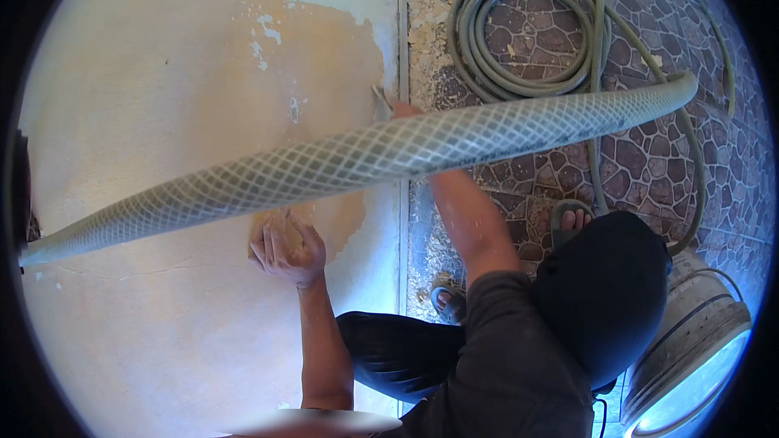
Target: Scraping and patching a wall using a putty knife.
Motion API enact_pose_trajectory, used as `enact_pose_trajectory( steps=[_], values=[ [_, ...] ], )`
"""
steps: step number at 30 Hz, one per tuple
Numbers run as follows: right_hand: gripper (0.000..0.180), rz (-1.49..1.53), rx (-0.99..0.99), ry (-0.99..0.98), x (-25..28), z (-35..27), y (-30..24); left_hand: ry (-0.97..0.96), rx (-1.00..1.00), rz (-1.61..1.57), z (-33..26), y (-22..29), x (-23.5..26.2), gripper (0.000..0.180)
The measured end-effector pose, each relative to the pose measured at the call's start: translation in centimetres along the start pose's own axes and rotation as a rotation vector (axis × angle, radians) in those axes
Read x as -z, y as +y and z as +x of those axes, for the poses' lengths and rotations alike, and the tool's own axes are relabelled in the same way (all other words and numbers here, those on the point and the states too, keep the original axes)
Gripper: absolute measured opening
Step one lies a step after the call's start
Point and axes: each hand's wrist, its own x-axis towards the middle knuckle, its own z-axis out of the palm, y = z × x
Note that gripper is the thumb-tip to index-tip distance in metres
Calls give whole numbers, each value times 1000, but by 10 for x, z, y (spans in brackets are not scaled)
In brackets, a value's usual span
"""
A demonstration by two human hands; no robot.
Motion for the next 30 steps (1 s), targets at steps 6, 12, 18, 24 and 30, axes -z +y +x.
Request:
enact_pose_trajectory(
  steps=[6,12,18,24,30],
  values=[
    [44,-92,-74,64,-2,52,14,28,-45,-9,-3,-1,3,10],
    [49,-170,86,90,-9,52,23,6,-5,-30,3,4,1,7],
    [36,-85,24,85,16,82,12,-23,-49,7,-10,-3,-1,8],
    [35,-110,5,129,1,43,-12,-14,-14,-29,3,3,2,9],
    [45,-106,-83,181,2,47,-27,-20,-27,-73,-1,1,2,10]
  ],
)
